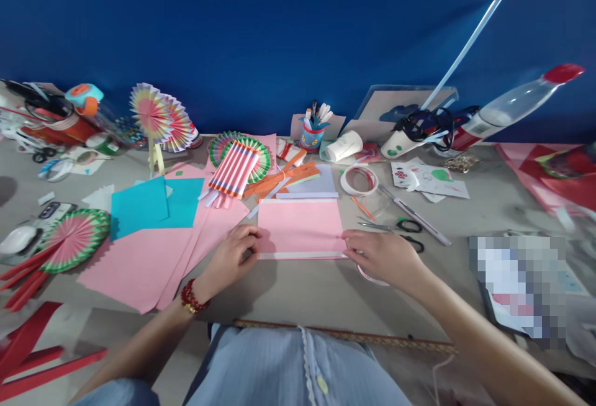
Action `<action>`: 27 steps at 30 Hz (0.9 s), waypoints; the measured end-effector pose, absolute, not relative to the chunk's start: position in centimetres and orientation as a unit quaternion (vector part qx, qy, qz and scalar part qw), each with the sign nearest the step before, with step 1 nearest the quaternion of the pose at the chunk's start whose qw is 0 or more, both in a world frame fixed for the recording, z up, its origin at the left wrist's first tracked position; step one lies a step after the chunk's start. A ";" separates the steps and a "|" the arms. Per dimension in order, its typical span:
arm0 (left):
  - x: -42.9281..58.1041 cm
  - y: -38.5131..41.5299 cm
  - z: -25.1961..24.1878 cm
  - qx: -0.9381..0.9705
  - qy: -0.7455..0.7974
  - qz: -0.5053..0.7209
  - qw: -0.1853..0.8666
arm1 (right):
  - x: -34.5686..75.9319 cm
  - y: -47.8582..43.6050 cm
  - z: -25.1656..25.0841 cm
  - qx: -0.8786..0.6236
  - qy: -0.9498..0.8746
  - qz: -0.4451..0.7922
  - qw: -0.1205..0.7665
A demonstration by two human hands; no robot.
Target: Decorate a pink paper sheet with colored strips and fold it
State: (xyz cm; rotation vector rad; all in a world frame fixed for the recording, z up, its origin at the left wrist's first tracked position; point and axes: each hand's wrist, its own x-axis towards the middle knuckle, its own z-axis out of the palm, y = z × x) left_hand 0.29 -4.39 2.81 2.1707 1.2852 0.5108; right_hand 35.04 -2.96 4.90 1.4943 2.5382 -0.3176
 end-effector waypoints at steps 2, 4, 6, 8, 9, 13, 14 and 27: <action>0.3 -4.4 2.7 0.811 0.479 0.188 0.278 | 35.0 -3.0 4.9 0.503 0.853 -0.107 0.085; 0.3 -4.5 2.7 0.812 0.480 0.186 0.275 | 35.0 -3.0 4.7 0.505 0.852 -0.108 0.085; 0.4 -4.5 2.6 0.814 0.482 0.181 0.267 | 35.0 -3.1 4.7 0.508 0.850 -0.108 0.087; 0.5 -4.5 2.5 0.819 0.482 0.174 0.257 | 35.1 -3.1 4.6 0.511 0.848 -0.109 0.091; 0.6 -4.6 2.5 0.822 0.481 0.170 0.252 | 35.0 -3.1 4.6 0.511 0.848 -0.108 0.092; 0.7 -4.6 2.1 0.828 0.482 0.164 0.234 | 34.9 -3.1 4.7 0.513 0.846 -0.098 0.105; 0.7 -4.6 2.0 0.829 0.482 0.165 0.230 | 34.9 -3.2 4.7 0.513 0.847 -0.093 0.109; 0.3 -4.6 1.2 0.832 0.481 0.167 0.221 | 33.3 -3.3 6.1 0.500 0.838 -0.071 0.208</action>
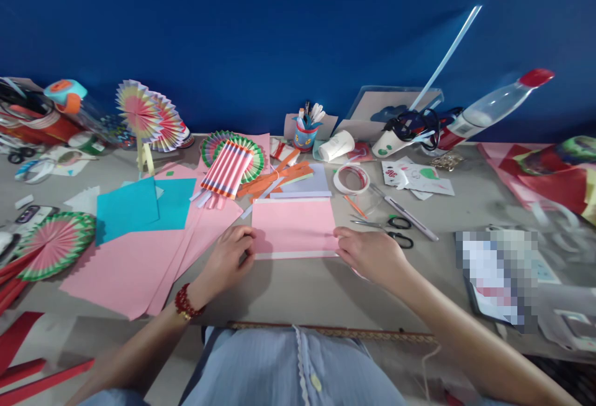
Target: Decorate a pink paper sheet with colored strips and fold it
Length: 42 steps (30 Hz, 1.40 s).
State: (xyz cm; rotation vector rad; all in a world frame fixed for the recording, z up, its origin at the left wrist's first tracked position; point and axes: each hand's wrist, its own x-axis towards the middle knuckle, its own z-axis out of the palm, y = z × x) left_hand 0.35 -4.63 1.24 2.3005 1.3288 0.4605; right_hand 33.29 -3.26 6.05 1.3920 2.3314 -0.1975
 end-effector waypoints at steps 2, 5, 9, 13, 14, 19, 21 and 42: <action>0.3 -4.6 1.2 0.831 0.482 0.167 0.222 | 32.9 -3.3 6.3 0.513 0.826 -0.071 0.224; 0.3 -4.6 1.2 0.830 0.483 0.164 0.224 | 32.4 -3.3 6.6 0.527 0.814 -0.073 0.233; 0.3 -4.5 1.3 0.829 0.482 0.167 0.228 | 31.9 -3.4 6.9 0.538 0.805 -0.072 0.239; 0.3 -4.5 1.3 0.828 0.481 0.171 0.232 | 31.7 -3.6 7.0 0.535 0.806 -0.068 0.243; 0.3 -4.5 1.3 0.828 0.481 0.170 0.232 | 31.7 -3.6 6.9 0.529 0.810 -0.066 0.243; 0.2 -4.5 1.2 0.829 0.479 0.168 0.233 | 31.7 -3.7 6.7 0.520 0.819 -0.057 0.234; 0.2 -4.6 1.3 0.828 0.481 0.171 0.233 | 31.6 -3.7 6.6 0.527 0.817 -0.052 0.227; -0.4 -5.5 0.6 0.815 0.513 0.204 0.176 | 31.4 -3.9 6.3 0.523 0.823 -0.029 0.220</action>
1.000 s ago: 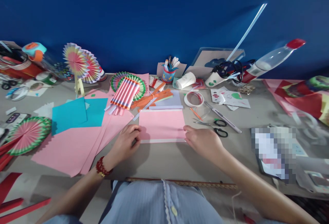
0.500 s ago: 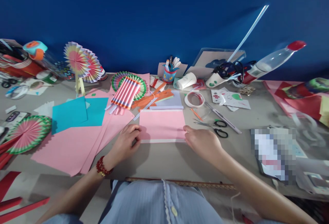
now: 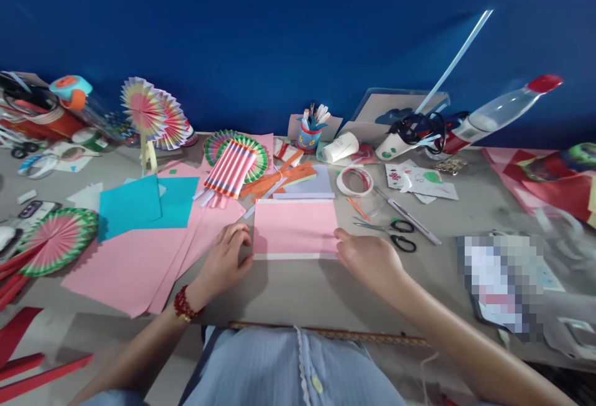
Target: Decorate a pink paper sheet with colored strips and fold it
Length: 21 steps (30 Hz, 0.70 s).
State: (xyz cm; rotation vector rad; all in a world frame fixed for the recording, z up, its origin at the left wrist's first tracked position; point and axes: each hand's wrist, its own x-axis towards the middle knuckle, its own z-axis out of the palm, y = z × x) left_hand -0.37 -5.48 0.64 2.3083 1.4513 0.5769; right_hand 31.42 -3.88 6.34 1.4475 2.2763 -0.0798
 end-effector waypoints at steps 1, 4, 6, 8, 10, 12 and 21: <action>-0.5 -5.5 0.6 0.816 0.511 0.207 0.175 | 31.4 -3.9 6.4 0.523 0.824 -0.030 0.218; -0.6 -5.7 0.8 0.814 0.509 0.219 0.171 | 31.3 -3.9 6.6 0.522 0.825 -0.028 0.215; -0.6 -5.9 0.9 0.839 0.483 0.202 0.150 | 31.3 -3.8 6.6 0.517 0.827 -0.034 0.221; -0.5 -6.2 0.9 0.889 0.421 0.143 0.113 | 31.3 -3.8 6.5 0.512 0.828 -0.041 0.225; -0.6 -6.6 0.7 0.927 0.358 0.075 0.077 | 31.2 -3.7 6.5 0.511 0.828 -0.045 0.226; -0.8 -6.9 0.5 0.940 0.333 0.038 0.055 | 31.2 -3.7 6.5 0.518 0.824 -0.047 0.226; 2.8 -5.3 1.8 0.964 0.240 0.023 0.109 | 31.1 -3.6 6.7 0.526 0.820 -0.046 0.220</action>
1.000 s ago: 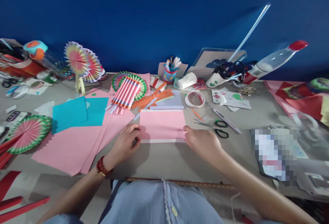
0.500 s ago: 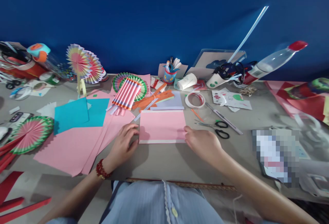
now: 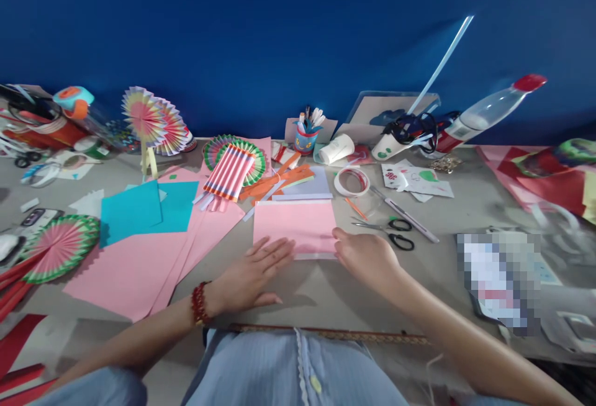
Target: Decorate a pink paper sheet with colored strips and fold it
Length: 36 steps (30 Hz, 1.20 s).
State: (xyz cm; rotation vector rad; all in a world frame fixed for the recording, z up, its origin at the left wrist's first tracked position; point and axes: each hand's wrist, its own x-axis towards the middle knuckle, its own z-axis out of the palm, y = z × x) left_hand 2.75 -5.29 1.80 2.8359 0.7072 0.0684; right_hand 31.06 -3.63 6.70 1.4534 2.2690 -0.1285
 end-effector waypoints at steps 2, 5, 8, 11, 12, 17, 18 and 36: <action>4.7 -4.2 1.6 0.975 0.177 0.029 0.131 | 31.0 -3.6 6.7 0.526 0.822 -0.038 0.216; 6.3 -2.9 0.4 0.978 0.146 0.043 0.143 | 31.1 -3.6 6.5 0.525 0.824 -0.028 0.210; 6.3 -2.6 -0.6 0.980 0.134 0.048 0.141 | 31.2 -3.7 6.4 0.518 0.829 -0.031 0.209; 6.3 -2.7 -0.3 0.980 0.134 0.062 0.137 | 31.3 -3.7 6.3 0.519 0.827 -0.035 0.213; 6.7 -2.7 -0.1 0.978 0.140 0.071 0.137 | 31.3 -3.7 6.3 0.519 0.826 -0.036 0.214; 10.0 -1.9 0.6 0.979 0.106 0.117 0.133 | 31.1 -3.7 6.4 0.532 0.820 -0.042 0.207; 10.6 -1.7 0.4 0.981 0.079 0.119 0.131 | 31.0 -3.7 6.5 0.534 0.819 -0.042 0.206; 11.5 -1.7 -1.4 0.986 0.081 0.084 0.116 | 36.3 -4.9 6.3 0.607 0.775 -0.095 0.150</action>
